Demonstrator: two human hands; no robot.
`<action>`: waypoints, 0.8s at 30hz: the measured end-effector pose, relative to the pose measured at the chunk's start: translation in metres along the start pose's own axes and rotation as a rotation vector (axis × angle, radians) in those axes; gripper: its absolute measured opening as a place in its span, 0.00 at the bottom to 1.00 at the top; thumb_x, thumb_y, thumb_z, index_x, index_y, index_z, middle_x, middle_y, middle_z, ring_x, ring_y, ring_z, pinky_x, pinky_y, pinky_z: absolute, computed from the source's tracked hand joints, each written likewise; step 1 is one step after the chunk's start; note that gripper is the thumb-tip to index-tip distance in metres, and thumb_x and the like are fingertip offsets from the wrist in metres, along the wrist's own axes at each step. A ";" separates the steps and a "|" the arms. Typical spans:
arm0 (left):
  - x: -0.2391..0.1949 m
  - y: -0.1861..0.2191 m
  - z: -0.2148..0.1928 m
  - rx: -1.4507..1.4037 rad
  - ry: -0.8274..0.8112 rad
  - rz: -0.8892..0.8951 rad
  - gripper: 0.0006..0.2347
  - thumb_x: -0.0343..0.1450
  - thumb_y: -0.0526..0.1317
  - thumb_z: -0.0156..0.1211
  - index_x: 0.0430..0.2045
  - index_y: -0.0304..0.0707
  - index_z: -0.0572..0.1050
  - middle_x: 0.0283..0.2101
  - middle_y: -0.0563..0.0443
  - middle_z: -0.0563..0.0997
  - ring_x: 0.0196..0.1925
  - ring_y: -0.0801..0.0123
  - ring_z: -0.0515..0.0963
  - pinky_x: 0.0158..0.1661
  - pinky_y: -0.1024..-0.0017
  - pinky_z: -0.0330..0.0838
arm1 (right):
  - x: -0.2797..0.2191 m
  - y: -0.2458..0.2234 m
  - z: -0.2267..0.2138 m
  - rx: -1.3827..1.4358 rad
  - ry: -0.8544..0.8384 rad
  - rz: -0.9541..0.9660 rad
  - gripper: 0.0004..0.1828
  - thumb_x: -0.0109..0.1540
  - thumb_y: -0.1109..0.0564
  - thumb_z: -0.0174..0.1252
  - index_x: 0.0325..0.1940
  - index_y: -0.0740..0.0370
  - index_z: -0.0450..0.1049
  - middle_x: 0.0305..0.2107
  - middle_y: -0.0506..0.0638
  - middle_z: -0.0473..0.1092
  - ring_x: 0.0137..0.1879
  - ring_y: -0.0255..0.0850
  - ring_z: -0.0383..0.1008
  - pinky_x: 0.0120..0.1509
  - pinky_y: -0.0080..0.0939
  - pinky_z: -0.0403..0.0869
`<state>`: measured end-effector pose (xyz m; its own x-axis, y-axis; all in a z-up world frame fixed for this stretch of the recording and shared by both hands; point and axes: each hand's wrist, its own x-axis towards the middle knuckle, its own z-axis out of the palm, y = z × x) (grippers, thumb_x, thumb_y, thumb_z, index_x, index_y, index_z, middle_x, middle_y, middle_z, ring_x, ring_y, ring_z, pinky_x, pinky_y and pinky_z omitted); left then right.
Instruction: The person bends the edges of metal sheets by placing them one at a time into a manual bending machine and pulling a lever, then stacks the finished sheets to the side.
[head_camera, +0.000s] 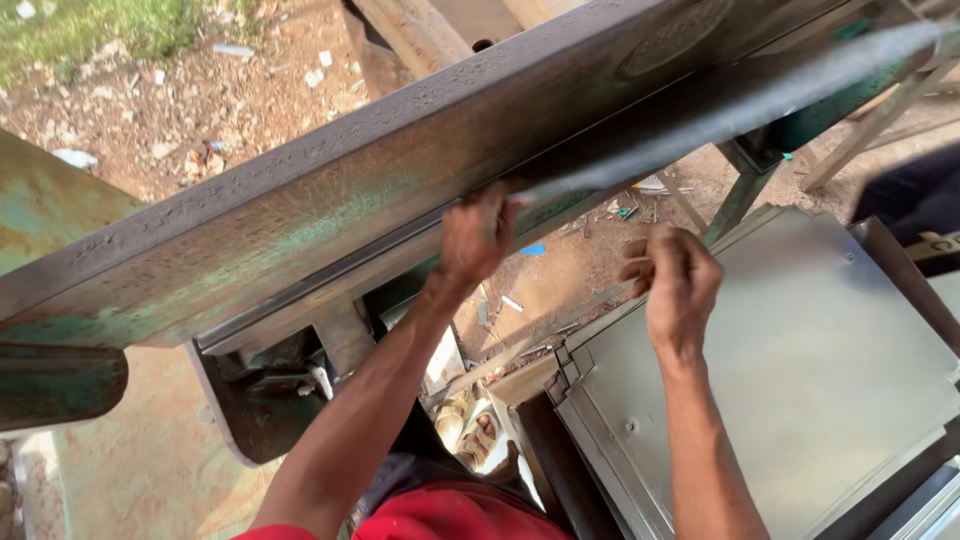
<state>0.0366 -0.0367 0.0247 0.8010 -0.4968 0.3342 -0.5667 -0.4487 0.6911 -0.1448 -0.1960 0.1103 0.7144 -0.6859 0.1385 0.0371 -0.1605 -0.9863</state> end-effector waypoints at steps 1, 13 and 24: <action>0.006 -0.002 -0.002 0.007 0.042 -0.039 0.08 0.78 0.41 0.58 0.33 0.35 0.78 0.32 0.46 0.86 0.22 0.60 0.82 0.25 0.61 0.76 | -0.002 0.006 -0.004 -0.060 -0.027 -0.014 0.23 0.68 0.42 0.53 0.47 0.65 0.77 0.29 0.52 0.77 0.26 0.36 0.76 0.25 0.33 0.70; 0.022 -0.008 -0.047 -0.195 0.231 0.195 0.06 0.78 0.38 0.61 0.40 0.35 0.83 0.35 0.37 0.84 0.34 0.60 0.83 0.34 0.67 0.75 | 0.007 0.085 0.006 -0.604 -0.111 -0.254 0.44 0.55 0.60 0.71 0.72 0.66 0.59 0.57 0.65 0.68 0.61 0.54 0.69 0.64 0.51 0.71; 0.019 0.021 -0.074 -0.191 0.234 0.113 0.07 0.75 0.38 0.64 0.30 0.31 0.80 0.20 0.44 0.75 0.20 0.73 0.67 0.23 0.70 0.62 | 0.027 0.119 0.029 -0.797 -0.134 -0.350 0.65 0.44 0.58 0.78 0.76 0.59 0.45 0.69 0.67 0.52 0.75 0.62 0.49 0.77 0.60 0.54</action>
<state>0.0541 -0.0007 0.0934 0.7706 -0.3412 0.5383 -0.6254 -0.2422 0.7418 -0.1008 -0.2126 -0.0063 0.8312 -0.4235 0.3603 -0.1936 -0.8279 -0.5264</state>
